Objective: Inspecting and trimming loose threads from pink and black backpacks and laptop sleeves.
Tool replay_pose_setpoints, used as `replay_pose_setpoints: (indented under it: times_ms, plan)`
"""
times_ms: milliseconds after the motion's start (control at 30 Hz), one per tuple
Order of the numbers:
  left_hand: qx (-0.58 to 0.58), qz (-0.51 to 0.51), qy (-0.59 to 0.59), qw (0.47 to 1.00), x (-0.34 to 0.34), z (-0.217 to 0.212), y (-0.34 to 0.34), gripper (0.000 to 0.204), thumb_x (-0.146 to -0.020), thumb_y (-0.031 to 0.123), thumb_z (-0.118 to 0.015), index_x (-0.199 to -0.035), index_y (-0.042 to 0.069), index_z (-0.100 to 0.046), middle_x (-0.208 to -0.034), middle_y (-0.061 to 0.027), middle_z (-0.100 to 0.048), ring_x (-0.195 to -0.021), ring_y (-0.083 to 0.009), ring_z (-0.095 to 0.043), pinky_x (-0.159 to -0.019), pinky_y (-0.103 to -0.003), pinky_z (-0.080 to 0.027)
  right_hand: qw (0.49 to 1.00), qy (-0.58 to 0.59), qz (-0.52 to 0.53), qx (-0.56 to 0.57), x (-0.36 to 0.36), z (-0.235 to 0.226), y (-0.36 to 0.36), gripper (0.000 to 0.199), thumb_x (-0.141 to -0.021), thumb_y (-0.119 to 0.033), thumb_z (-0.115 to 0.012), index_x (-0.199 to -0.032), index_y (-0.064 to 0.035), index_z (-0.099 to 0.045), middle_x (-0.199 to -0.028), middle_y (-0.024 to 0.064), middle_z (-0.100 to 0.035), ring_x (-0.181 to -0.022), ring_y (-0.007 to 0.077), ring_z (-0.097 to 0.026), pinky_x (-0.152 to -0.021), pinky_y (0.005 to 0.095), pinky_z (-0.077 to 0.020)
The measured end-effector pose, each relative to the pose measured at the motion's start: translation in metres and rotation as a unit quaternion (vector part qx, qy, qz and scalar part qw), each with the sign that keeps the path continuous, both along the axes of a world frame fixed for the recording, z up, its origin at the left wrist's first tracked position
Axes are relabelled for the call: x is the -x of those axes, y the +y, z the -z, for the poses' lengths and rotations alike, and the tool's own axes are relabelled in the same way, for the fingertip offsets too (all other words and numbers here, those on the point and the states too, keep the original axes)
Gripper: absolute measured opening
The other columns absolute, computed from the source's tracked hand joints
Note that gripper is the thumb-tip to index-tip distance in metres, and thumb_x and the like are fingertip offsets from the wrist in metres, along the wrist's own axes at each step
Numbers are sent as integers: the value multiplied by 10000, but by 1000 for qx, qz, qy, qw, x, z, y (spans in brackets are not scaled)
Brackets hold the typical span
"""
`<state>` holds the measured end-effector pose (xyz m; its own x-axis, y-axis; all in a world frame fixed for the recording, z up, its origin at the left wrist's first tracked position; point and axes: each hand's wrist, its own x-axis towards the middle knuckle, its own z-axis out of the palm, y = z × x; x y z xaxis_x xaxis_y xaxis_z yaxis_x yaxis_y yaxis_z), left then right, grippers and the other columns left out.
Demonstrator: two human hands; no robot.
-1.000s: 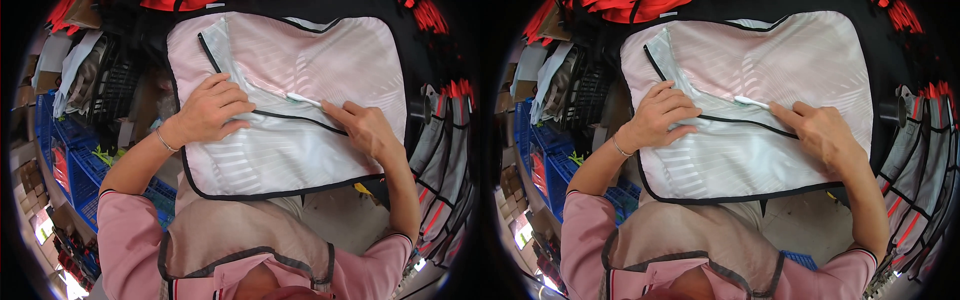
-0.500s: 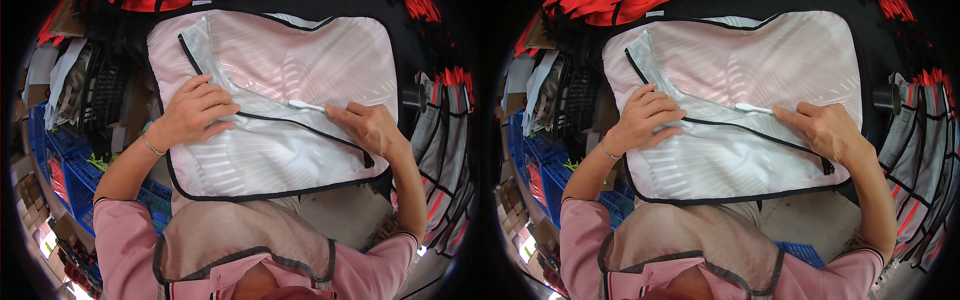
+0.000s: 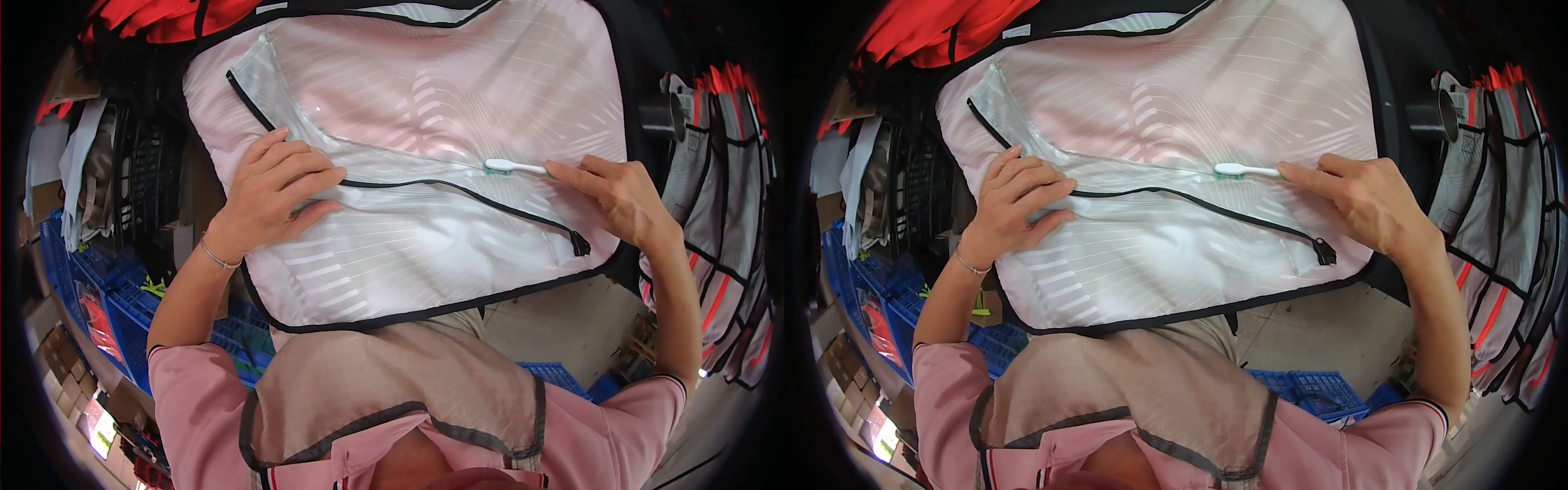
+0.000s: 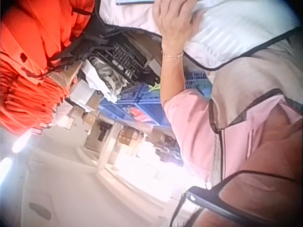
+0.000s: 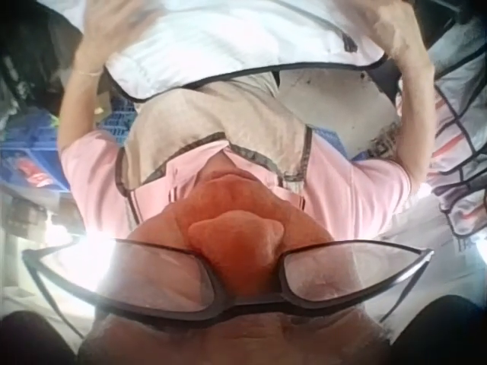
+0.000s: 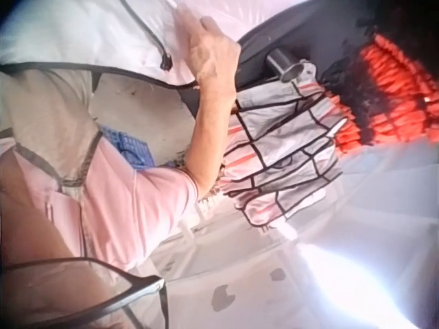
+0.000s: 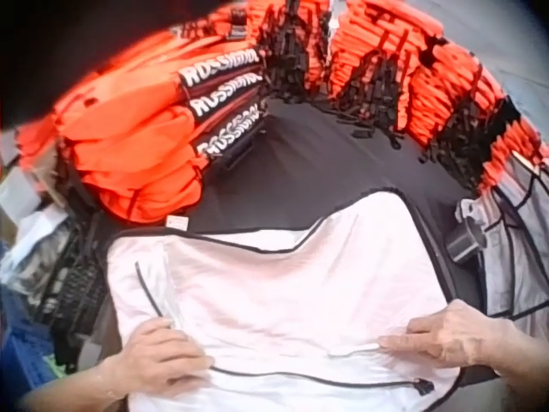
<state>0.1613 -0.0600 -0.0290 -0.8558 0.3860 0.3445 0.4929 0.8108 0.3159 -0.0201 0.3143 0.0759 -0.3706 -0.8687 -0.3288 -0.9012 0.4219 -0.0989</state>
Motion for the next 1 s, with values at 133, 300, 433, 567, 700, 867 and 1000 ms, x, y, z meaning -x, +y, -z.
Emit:
replay_pose_setpoints:
  times_ms: [133, 300, 433, 567, 700, 867, 1000]
  plan:
    - [11, 5, 6, 1000, 3, 0, 3, 372, -697, 245, -806, -1040, 155, -691, -992, 10, -645, -993, -182, -599, -1028, -408, -394, 996, -12, -3, 86, -3, 27, -17, 525, -757, -4, -631, -1252, -181, -638, -791, 77, -593, -638, 293, -604, -560, 379, -496]
    - [15, -7, 4, 1000, 0, 3, 2, 373, -697, 243, -810, -1041, 157, -693, -992, 14, -645, -987, -184, -600, -1023, -408, -387, 996, -19, -1, 84, -6, 24, -7, 510, -788, -36, -602, -1270, -205, -619, -827, 75, -608, -650, 295, -620, -562, 388, -498]
    - [18, -8, 8, 1000, 0, -1, 4, 381, -696, 239, -812, -1048, 158, -693, -992, 10, -645, -976, -188, -601, -1018, -422, -390, 998, 28, 41, 23, -21, 6, 36, 455, -808, -67, -620, -1244, -196, -633, -770, 64, -571, -629, 279, -608, -542, 382, -490]
    - [22, -8, 2, 1000, 3, -6, 9, 371, -688, 230, -818, -1029, 151, -697, -985, -1, -641, -980, -200, -599, -1009, -442, -394, 994, 25, 61, 87, -25, 23, 23, 401, -831, -108, -621, -1224, -188, -639, -777, 70, -588, -644, 289, -616, -559, 389, -494]
    - [45, -20, -37, 998, 5, -20, 13, 343, -687, 202, -815, -1004, 139, -699, -998, -14, -640, -999, -220, -597, -979, -459, -411, 992, 41, 64, 101, -29, 24, 19, 381, -845, -108, -636, -1217, -188, -647, -792, 73, -603, -649, 288, -617, -560, 384, -491]
    - [9, -23, -20, 999, 21, -55, 66, 341, -703, 175, -802, -1021, 111, -698, -1065, -55, -647, -1037, -261, -593, -973, -443, -410, 987, 73, 139, 23, -51, -2, 58, 395, -847, -96, -599, -1225, -199, -644, -791, 72, -598, -660, 277, -627, -573, 384, -494]
    - [-138, 102, 21, 985, 58, -53, 151, 546, -768, 262, -766, -1247, 61, -598, -1148, -112, -630, -1033, -311, -587, -929, -413, -434, 982, 56, 175, 41, -62, 2, 55, 398, -855, -100, -606, -1238, -199, -648, -813, 100, -611, -674, 300, -631, -581, 404, -484]
